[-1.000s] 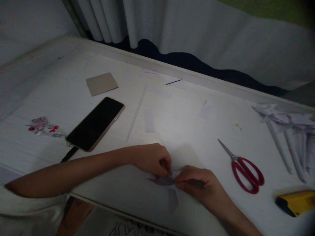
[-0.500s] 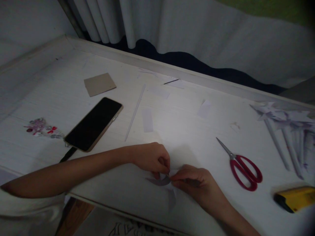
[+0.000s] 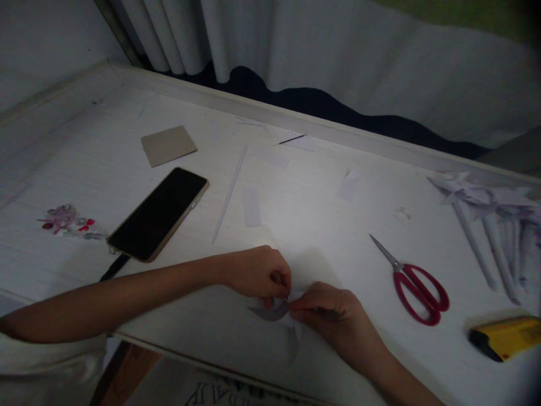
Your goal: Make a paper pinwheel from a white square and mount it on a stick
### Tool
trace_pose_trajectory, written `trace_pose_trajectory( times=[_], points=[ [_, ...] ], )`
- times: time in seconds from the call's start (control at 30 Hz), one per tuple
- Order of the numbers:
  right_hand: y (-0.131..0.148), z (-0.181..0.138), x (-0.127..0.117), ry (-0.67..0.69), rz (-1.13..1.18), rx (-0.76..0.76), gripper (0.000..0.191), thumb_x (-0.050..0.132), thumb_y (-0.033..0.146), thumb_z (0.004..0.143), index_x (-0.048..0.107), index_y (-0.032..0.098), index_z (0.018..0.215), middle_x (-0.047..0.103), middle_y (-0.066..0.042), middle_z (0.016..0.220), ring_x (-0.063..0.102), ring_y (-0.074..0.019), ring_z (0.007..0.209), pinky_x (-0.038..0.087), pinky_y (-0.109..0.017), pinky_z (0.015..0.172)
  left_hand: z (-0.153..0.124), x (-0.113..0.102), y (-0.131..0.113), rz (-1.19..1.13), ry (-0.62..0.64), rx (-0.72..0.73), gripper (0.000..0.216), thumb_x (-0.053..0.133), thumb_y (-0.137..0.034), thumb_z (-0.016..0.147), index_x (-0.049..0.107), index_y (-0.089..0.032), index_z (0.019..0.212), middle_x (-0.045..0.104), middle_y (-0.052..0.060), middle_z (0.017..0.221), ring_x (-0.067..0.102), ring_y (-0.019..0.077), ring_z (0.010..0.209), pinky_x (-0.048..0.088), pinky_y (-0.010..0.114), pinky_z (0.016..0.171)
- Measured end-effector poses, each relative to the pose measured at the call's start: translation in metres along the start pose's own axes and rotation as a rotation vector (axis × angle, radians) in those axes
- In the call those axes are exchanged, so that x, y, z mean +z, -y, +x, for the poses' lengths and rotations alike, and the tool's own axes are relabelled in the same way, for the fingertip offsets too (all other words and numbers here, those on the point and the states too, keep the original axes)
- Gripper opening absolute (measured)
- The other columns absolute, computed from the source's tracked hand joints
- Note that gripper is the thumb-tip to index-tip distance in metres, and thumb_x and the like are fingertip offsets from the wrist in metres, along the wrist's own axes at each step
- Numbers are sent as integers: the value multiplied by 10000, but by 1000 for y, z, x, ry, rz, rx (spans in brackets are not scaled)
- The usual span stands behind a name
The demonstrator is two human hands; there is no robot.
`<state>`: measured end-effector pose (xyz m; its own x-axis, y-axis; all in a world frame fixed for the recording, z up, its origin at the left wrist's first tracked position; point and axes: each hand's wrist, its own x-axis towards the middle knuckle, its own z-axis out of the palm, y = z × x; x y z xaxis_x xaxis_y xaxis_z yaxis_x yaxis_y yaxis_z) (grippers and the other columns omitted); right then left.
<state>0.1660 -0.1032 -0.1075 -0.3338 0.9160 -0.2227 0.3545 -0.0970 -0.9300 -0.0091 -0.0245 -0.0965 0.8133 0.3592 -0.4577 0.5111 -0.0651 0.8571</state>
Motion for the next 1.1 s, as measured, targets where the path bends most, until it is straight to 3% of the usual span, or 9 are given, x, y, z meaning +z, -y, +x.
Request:
trace_pose_trajectory(
  times=[0.63, 0.9, 1.1],
  points=[
    [-6, 1, 3, -26, -47, -27, 97, 660, 156, 707, 714, 234, 728, 651, -13, 652, 575, -137, 570, 431, -236, 492, 0, 1, 1, 19, -26, 21, 174, 484, -57, 716, 646, -116, 690, 584, -34, 459, 572, 78, 468, 408, 123, 493],
    [-9, -2, 7, -132, 50, 99, 40, 715, 234, 638, 687, 230, 667, 647, 10, 616, 503, -125, 495, 365, -244, 453, -3, 0, -2, -57, -7, -20, 148, 496, -102, 746, 640, -117, 716, 591, -32, 489, 560, 71, 445, 412, 127, 484],
    [-7, -4, 3, -207, 88, 40, 44, 715, 219, 637, 677, 237, 651, 633, 23, 605, 498, -116, 501, 355, -233, 450, -13, -2, -8, -41, -51, 27, 160, 500, -178, 774, 648, -141, 820, 621, -12, 579, 606, 96, 525, 423, 134, 494]
  ],
)
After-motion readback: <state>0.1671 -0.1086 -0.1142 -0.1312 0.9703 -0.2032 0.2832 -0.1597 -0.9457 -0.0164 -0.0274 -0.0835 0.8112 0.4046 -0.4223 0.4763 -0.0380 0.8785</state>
